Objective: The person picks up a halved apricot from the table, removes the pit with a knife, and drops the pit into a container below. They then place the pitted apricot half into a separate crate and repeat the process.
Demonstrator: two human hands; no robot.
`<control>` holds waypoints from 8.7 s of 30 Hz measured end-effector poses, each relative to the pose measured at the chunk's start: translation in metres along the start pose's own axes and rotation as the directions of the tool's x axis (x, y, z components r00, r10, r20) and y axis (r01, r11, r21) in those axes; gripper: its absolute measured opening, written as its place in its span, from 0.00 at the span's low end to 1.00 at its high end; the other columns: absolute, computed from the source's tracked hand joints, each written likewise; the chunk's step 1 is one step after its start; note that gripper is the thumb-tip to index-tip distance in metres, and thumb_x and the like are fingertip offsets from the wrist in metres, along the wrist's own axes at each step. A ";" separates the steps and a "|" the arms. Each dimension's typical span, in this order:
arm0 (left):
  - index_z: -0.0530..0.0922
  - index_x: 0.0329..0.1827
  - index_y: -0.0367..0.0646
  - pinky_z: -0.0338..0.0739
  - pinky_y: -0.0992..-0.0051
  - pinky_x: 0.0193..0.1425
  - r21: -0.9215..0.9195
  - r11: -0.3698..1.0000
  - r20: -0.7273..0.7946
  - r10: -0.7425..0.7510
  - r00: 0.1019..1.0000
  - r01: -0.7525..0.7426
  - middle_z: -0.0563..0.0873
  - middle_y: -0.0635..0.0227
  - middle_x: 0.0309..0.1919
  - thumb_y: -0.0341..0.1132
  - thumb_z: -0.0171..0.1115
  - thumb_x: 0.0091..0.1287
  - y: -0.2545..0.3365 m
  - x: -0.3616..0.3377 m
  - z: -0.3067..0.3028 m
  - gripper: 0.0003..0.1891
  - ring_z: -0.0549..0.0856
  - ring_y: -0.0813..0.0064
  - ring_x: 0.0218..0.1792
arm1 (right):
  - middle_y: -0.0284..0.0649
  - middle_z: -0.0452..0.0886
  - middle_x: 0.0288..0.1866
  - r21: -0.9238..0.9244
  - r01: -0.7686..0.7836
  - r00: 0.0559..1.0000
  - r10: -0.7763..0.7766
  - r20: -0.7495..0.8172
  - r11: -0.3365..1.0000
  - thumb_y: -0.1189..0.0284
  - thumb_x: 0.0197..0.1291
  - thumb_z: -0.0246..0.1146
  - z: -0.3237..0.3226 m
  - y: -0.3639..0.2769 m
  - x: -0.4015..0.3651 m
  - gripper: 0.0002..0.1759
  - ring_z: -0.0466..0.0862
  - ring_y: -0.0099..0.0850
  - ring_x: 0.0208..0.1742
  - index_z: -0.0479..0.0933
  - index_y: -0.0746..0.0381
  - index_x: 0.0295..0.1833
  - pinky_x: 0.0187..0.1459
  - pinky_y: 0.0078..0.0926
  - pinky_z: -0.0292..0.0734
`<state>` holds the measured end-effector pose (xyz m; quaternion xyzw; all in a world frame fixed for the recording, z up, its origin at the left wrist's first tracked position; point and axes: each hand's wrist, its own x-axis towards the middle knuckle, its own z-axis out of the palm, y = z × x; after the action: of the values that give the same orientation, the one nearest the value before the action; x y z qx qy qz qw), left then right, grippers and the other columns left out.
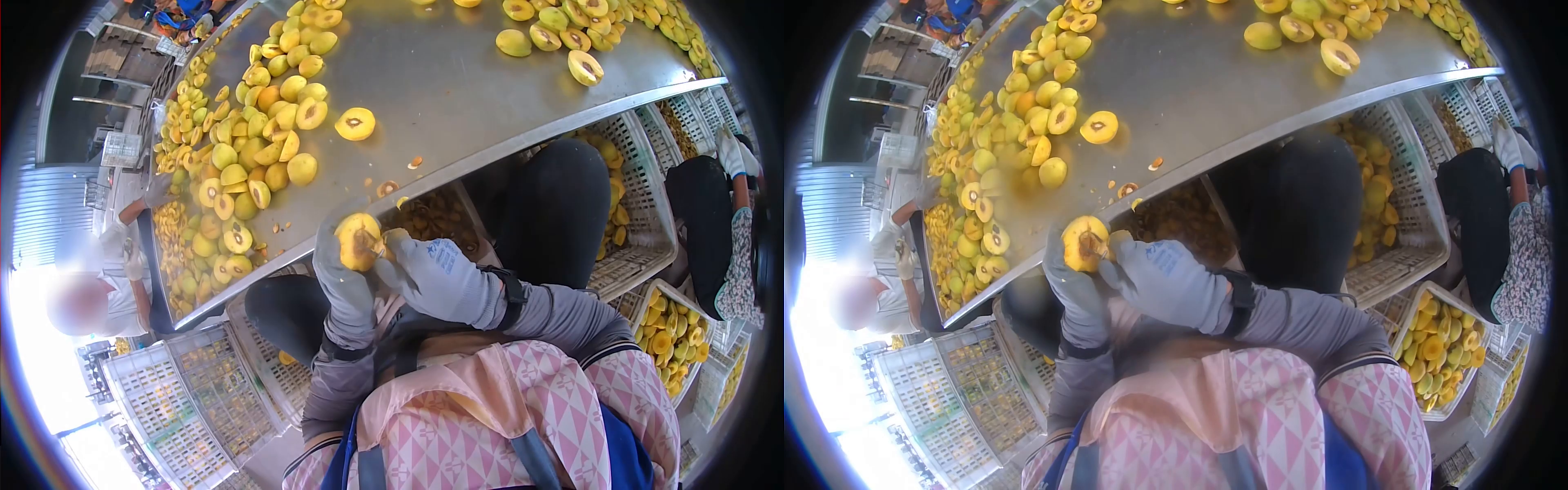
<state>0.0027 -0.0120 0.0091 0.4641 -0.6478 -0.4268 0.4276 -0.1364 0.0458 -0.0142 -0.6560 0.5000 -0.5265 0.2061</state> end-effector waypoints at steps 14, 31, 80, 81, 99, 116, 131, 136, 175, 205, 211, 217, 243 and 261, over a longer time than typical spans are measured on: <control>0.76 0.53 0.34 0.81 0.69 0.45 0.336 0.923 -0.106 0.237 0.966 -0.189 0.85 0.59 0.41 0.31 0.59 0.69 -0.046 0.002 -0.016 0.13 0.85 0.63 0.40 | 0.45 0.80 0.27 -0.043 0.149 0.985 -0.144 0.099 0.988 0.69 0.66 0.61 -0.001 0.005 -0.003 0.10 0.82 0.46 0.27 0.74 0.65 0.43 0.28 0.39 0.76; 0.80 0.49 0.30 0.80 0.74 0.37 -0.362 0.894 0.006 -0.280 0.960 0.264 0.87 0.62 0.35 0.33 0.61 0.69 -0.005 0.008 0.007 0.13 0.85 0.72 0.33 | 0.46 0.82 0.28 -0.088 -0.013 0.987 0.027 0.155 0.996 0.62 0.68 0.59 -0.013 0.009 -0.002 0.15 0.83 0.45 0.27 0.77 0.64 0.47 0.29 0.41 0.76; 0.72 0.60 0.35 0.80 0.72 0.55 -0.254 0.931 0.093 -0.247 0.964 0.263 0.82 0.61 0.49 0.32 0.53 0.75 -0.015 0.018 -0.019 0.14 0.83 0.70 0.49 | 0.51 0.78 0.42 -0.087 0.096 0.995 -0.095 0.020 0.992 0.71 0.67 0.60 0.007 0.019 0.004 0.13 0.82 0.44 0.34 0.76 0.65 0.54 0.33 0.38 0.77; 0.72 0.61 0.35 0.79 0.72 0.55 -0.294 0.920 0.048 -0.257 0.965 0.259 0.82 0.60 0.50 0.33 0.52 0.76 -0.017 0.014 -0.013 0.15 0.82 0.69 0.49 | 0.52 0.79 0.37 0.006 -0.002 1.000 0.002 0.007 1.000 0.69 0.69 0.59 0.005 0.016 0.004 0.13 0.82 0.47 0.33 0.75 0.66 0.52 0.32 0.40 0.77; 0.67 0.64 0.31 0.74 0.64 0.58 0.612 0.700 0.020 0.450 0.893 -0.367 0.73 0.50 0.57 0.32 0.55 0.75 -0.030 -0.004 0.004 0.19 0.77 0.57 0.54 | 0.54 0.78 0.29 -0.117 0.163 0.987 -0.163 0.005 0.980 0.67 0.70 0.58 -0.004 0.009 0.006 0.11 0.82 0.51 0.30 0.73 0.65 0.45 0.31 0.44 0.75; 0.80 0.47 0.34 0.76 0.79 0.40 -0.254 0.954 0.004 -0.163 0.987 0.159 0.85 0.68 0.36 0.40 0.54 0.77 -0.004 0.015 0.009 0.15 0.81 0.80 0.36 | 0.48 0.79 0.26 0.126 -0.074 0.988 0.056 0.145 0.989 0.68 0.67 0.60 -0.012 0.014 0.008 0.09 0.82 0.48 0.28 0.72 0.64 0.41 0.30 0.42 0.76; 0.82 0.46 0.32 0.76 0.79 0.39 -0.111 0.993 0.068 -0.031 0.997 0.038 0.87 0.65 0.37 0.33 0.54 0.75 -0.022 0.011 0.008 0.12 0.83 0.79 0.36 | 0.35 0.78 0.27 0.501 -0.535 0.830 0.311 0.464 0.680 0.60 0.73 0.56 -0.015 0.013 0.011 0.16 0.78 0.27 0.25 0.77 0.64 0.47 0.29 0.30 0.74; 0.83 0.47 0.33 0.78 0.78 0.42 -0.091 0.994 0.141 0.076 0.987 -0.064 0.88 0.64 0.37 0.37 0.52 0.76 -0.008 0.012 0.014 0.15 0.84 0.78 0.34 | 0.27 0.73 0.26 0.511 -0.806 0.589 0.322 0.741 0.300 0.53 0.73 0.56 -0.034 0.015 0.014 0.22 0.71 0.15 0.25 0.79 0.63 0.49 0.28 0.17 0.67; 0.76 0.59 0.41 0.78 0.59 0.56 0.825 0.508 0.273 0.027 0.962 -0.248 0.83 0.56 0.48 0.44 0.66 0.66 -0.094 0.141 -0.083 0.23 0.83 0.54 0.52 | 0.45 0.82 0.27 -0.183 0.058 0.948 0.004 0.318 0.981 0.62 0.63 0.66 0.009 0.035 -0.008 0.17 0.83 0.45 0.26 0.74 0.64 0.43 0.28 0.40 0.76; 0.72 0.59 0.33 0.78 0.67 0.55 0.719 0.596 0.026 0.489 0.872 -0.356 0.81 0.55 0.49 0.26 0.62 0.64 -0.011 0.002 0.009 0.20 0.83 0.59 0.47 | 0.50 0.77 0.34 -0.034 0.046 0.999 -0.047 -0.025 0.998 0.69 0.70 0.56 0.001 0.005 -0.004 0.11 0.80 0.45 0.28 0.74 0.67 0.49 0.28 0.41 0.75; 0.73 0.58 0.35 0.77 0.65 0.51 0.673 0.674 0.065 0.358 0.931 -0.306 0.83 0.57 0.48 0.27 0.62 0.64 -0.018 0.004 -0.004 0.19 0.83 0.58 0.46 | 0.49 0.79 0.24 0.050 -0.069 0.997 0.068 0.024 0.996 0.67 0.68 0.60 -0.002 0.000 -0.001 0.11 0.82 0.47 0.25 0.72 0.64 0.40 0.25 0.44 0.74; 0.74 0.56 0.36 0.78 0.64 0.48 0.326 0.923 0.390 0.063 0.918 -0.202 0.84 0.57 0.44 0.34 0.57 0.71 -0.018 0.028 -0.024 0.15 0.84 0.57 0.44 | 0.50 0.80 0.35 -0.050 0.061 0.987 -0.053 0.153 0.997 0.75 0.62 0.65 -0.002 0.011 -0.012 0.21 0.82 0.42 0.29 0.71 0.74 0.57 0.28 0.36 0.75; 0.81 0.42 0.32 0.78 0.79 0.37 -0.194 0.965 0.019 -0.177 0.984 0.177 0.87 0.64 0.33 0.40 0.51 0.77 0.003 0.012 0.014 0.18 0.84 0.77 0.32 | 0.59 0.81 0.37 0.363 -0.562 0.779 0.329 0.534 0.743 0.63 0.74 0.52 -0.019 0.003 0.012 0.19 0.83 0.53 0.40 0.75 0.70 0.47 0.40 0.41 0.77; 0.80 0.44 0.30 0.81 0.76 0.43 -0.177 0.983 0.005 -0.038 0.999 0.038 0.88 0.57 0.39 0.38 0.48 0.79 -0.011 -0.002 0.004 0.18 0.86 0.73 0.37 | 0.40 0.81 0.30 0.446 -0.700 0.666 0.282 0.691 0.558 0.56 0.76 0.52 -0.027 -0.004 0.020 0.24 0.83 0.33 0.33 0.76 0.69 0.48 0.39 0.35 0.78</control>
<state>0.0019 -0.0122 -0.0031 0.4364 -0.5985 -0.4910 0.4585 -0.1603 0.0370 0.0082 -0.4752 0.3587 -0.3764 0.7098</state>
